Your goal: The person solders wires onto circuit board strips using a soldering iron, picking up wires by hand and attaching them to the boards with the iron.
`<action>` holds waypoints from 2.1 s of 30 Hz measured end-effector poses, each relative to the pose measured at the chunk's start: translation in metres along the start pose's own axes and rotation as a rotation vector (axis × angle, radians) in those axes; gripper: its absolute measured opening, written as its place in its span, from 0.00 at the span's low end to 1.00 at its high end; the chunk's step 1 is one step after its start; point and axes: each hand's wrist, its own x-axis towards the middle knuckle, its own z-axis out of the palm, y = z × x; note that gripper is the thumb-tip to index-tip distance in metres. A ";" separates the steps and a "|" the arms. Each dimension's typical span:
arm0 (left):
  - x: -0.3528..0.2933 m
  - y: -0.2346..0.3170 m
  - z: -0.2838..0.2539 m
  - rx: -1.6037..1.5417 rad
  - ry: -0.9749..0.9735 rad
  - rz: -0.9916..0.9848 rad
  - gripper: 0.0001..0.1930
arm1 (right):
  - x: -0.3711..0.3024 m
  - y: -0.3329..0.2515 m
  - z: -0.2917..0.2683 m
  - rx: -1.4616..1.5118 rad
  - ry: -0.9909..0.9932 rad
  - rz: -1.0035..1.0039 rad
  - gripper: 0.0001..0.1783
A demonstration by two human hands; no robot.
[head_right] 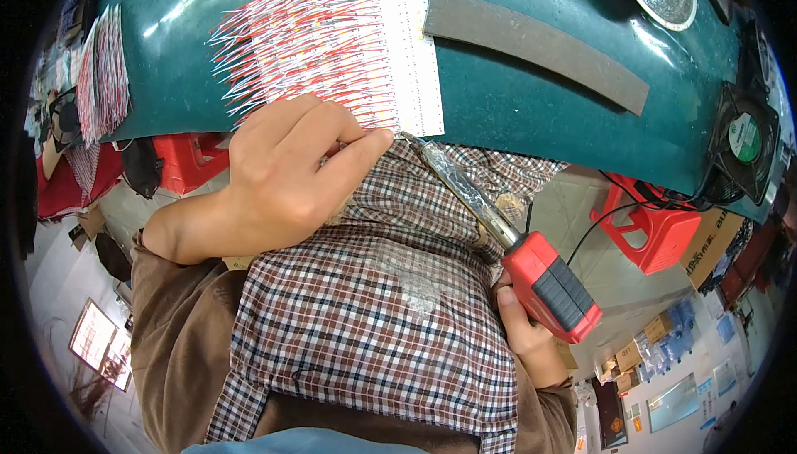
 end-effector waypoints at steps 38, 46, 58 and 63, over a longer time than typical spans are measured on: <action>0.020 -0.070 -0.038 0.358 0.178 -0.273 0.05 | 0.039 -0.028 0.021 0.243 0.188 -0.281 0.06; 0.037 -0.162 -0.065 0.343 0.135 -0.461 0.10 | 0.041 -0.030 0.027 0.219 0.293 -0.337 0.11; 0.037 -0.153 -0.069 0.259 0.155 -0.436 0.07 | 0.063 -0.048 0.012 0.123 0.263 -0.360 0.12; 0.036 -0.149 -0.075 0.199 0.193 -0.539 0.06 | 0.074 -0.053 0.011 0.238 0.217 -0.331 0.09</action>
